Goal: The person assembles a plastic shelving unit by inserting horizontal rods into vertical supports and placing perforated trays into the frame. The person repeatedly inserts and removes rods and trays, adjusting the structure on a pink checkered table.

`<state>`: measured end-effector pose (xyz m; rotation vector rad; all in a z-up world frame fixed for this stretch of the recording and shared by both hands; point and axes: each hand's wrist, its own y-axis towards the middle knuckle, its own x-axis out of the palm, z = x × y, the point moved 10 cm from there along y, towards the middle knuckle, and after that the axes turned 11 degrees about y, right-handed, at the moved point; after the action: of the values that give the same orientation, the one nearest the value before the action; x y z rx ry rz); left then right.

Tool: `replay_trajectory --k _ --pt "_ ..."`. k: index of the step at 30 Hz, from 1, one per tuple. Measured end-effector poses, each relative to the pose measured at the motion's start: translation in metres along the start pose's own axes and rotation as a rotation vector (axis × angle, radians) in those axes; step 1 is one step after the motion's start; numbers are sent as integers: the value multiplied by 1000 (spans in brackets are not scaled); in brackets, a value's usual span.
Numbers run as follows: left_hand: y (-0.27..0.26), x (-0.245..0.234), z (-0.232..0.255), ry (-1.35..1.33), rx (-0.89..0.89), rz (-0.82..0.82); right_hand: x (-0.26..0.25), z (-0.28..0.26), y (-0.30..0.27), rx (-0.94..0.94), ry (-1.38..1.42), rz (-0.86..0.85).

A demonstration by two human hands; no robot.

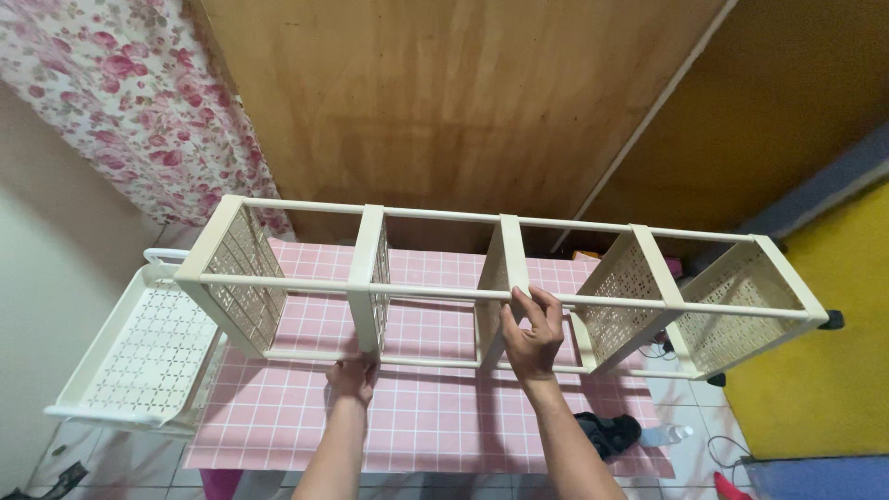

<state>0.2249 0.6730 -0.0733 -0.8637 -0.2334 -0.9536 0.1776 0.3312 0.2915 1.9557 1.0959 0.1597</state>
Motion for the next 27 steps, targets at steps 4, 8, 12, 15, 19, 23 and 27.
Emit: replay_trajectory --k 4,8,12,15,19,23,27 --pt "-1 -11 3 51 49 65 -3 5 -7 8 -35 12" --pt "-2 -19 7 179 64 138 -5 7 -14 -2 -41 12" --pt "-9 -21 5 206 42 131 -6 8 -20 -18 -14 0" --pt "-15 -19 5 184 36 85 -10 13 -26 40 -4 23" --pt "-18 -24 3 320 15 79 -16 8 -35 23 -26 19" --pt "-22 -34 21 664 158 215 -18 2 -47 31 -19 14" --pt "-66 -17 53 1128 474 422 -19 -9 -47 4 -10 -26"
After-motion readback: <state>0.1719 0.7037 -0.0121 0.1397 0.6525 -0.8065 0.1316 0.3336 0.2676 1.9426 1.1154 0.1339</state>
